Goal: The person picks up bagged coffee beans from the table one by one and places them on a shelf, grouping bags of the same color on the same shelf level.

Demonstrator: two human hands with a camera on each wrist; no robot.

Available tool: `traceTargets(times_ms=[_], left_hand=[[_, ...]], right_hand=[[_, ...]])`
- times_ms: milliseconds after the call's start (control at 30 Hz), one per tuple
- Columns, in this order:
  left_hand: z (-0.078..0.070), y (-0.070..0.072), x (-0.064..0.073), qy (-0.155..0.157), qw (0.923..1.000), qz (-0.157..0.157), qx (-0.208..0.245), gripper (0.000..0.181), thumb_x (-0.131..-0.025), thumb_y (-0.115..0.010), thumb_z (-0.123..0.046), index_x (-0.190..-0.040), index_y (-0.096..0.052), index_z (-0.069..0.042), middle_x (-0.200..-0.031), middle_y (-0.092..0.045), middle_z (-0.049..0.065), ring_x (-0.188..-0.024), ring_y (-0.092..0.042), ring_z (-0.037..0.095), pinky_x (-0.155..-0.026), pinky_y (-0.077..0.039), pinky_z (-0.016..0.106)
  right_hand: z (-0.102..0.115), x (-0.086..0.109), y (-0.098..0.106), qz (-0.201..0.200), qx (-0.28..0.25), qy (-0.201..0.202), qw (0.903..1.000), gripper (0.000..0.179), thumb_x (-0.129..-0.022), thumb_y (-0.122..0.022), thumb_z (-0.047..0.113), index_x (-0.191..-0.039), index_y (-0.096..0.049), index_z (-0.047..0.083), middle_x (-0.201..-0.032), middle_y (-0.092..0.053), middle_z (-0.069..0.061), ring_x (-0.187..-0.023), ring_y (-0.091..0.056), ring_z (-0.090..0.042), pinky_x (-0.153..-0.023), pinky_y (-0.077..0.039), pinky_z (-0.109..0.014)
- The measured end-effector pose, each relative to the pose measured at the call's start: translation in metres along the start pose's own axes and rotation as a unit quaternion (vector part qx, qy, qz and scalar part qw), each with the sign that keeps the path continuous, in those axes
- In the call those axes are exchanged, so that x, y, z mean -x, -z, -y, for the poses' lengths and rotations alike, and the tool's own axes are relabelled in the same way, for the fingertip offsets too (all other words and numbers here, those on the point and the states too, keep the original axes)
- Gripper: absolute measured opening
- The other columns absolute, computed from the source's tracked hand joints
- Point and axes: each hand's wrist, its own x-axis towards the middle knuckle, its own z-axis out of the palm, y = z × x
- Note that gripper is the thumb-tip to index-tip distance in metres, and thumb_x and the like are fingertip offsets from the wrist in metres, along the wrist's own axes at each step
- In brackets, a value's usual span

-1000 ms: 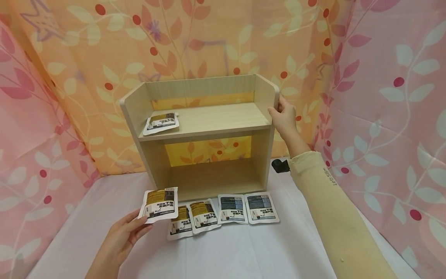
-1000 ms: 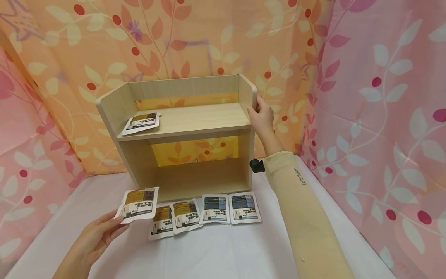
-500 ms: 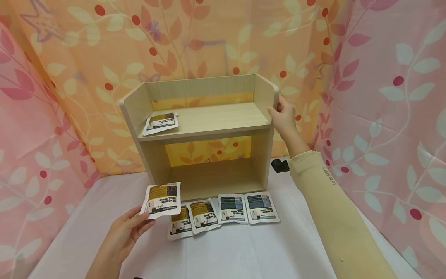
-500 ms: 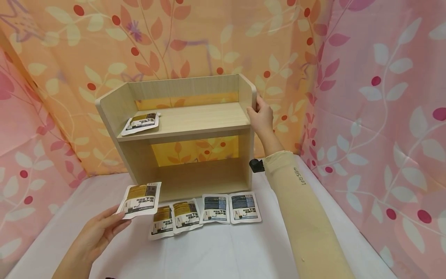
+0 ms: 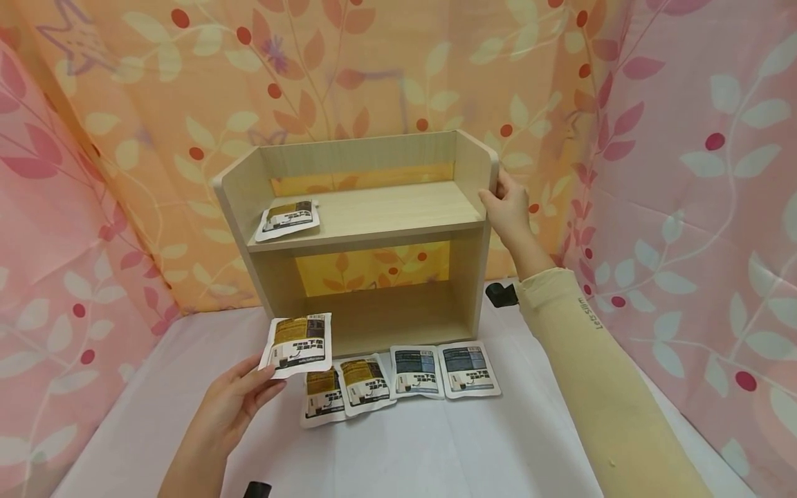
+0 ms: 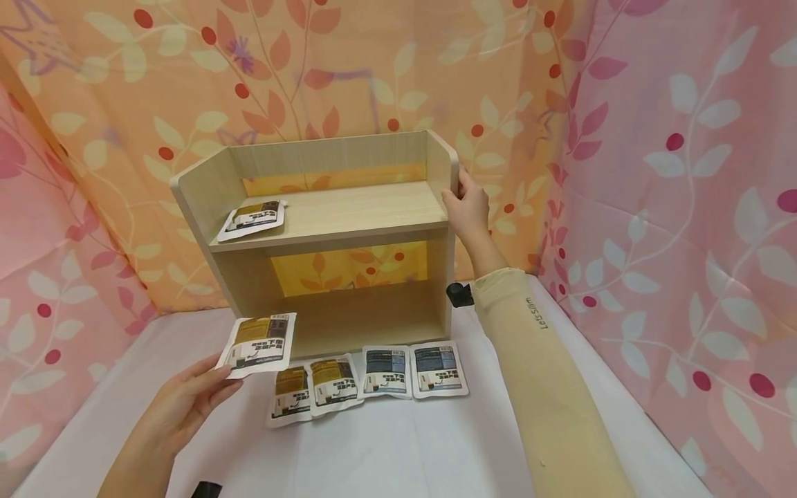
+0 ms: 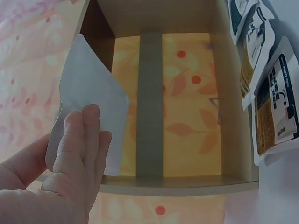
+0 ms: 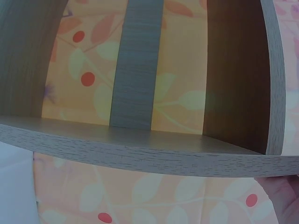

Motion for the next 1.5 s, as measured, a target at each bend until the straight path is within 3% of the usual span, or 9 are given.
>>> traceTargets(times_ms=[233, 533, 867, 1000, 1100, 1500], left_hand=[[-0.005, -0.006, -0.003, -0.034, 0.9992, 0.02, 0.009, 0.057, -0.1, -0.044, 0.003, -0.146, -0.014, 0.016, -0.101, -0.063, -0.001, -0.088, -0.066, 0.01, -0.085, -0.054, 0.025], [-0.015, -0.016, -0.002, -0.036, 0.9988, 0.029, 0.018, 0.057, -0.1, -0.044, 0.002, -0.148, -0.014, 0.013, -0.104, -0.062, -0.001, -0.09, -0.066, 0.01, -0.087, -0.053, 0.026], [-0.025, -0.025, -0.001, -0.041, 0.9982, 0.038, 0.023, 0.057, -0.101, -0.044, 0.001, -0.149, -0.015, 0.012, -0.103, -0.063, -0.002, -0.09, -0.066, 0.009, -0.085, -0.053, 0.024], [-0.028, -0.027, -0.001, -0.044, 0.9978, 0.042, 0.025, 0.058, -0.1, -0.045, 0.001, -0.149, -0.015, 0.012, -0.102, -0.064, -0.003, -0.089, -0.067, 0.009, -0.084, -0.053, 0.023], [-0.031, -0.028, -0.001, -0.045, 0.9979, 0.043, 0.02, 0.057, -0.101, -0.045, 0.0, -0.149, -0.016, 0.011, -0.104, -0.063, -0.002, -0.089, -0.066, 0.009, -0.084, -0.053, 0.023], [-0.041, -0.038, 0.0, -0.051, 0.997, 0.055, 0.02, 0.057, -0.101, -0.045, -0.001, -0.15, -0.018, 0.008, -0.109, -0.061, -0.003, -0.093, -0.066, 0.009, -0.086, -0.052, 0.023]], right_hand=[[-0.006, -0.003, -0.001, 0.001, 0.002, 0.009, 1.0, 0.049, -0.092, -0.057, 0.0, -0.141, -0.05, 0.004, -0.119, -0.063, -0.024, -0.103, -0.061, -0.024, -0.084, -0.051, -0.024], [-0.005, -0.002, 0.0, 0.0, 0.009, 0.006, 0.9999, 0.045, -0.093, -0.056, 0.0, -0.138, -0.053, 0.002, -0.117, -0.064, -0.024, -0.102, -0.062, -0.024, -0.08, -0.05, -0.022], [0.019, 0.011, 0.0, 0.009, 0.008, -0.003, 0.9999, 0.046, -0.092, -0.053, -0.005, -0.138, -0.05, -0.005, -0.117, -0.062, -0.03, -0.099, -0.061, -0.025, -0.078, -0.049, -0.021], [0.004, 0.003, 0.0, 0.003, 0.009, 0.005, 0.9999, 0.047, -0.092, -0.055, -0.002, -0.139, -0.051, 0.001, -0.116, -0.063, -0.027, -0.094, -0.061, -0.016, -0.077, -0.049, -0.02], [-0.006, -0.001, 0.0, -0.001, 0.007, 0.01, 0.9999, 0.048, -0.093, -0.056, 0.0, -0.14, -0.051, 0.005, -0.116, -0.064, -0.025, -0.096, -0.062, -0.017, -0.078, -0.049, -0.02], [-0.005, 0.0, 0.001, 0.004, 0.001, 0.008, 1.0, 0.051, -0.093, -0.055, -0.001, -0.143, -0.047, 0.006, -0.119, -0.063, -0.024, -0.101, -0.061, -0.02, -0.082, -0.05, -0.023]])
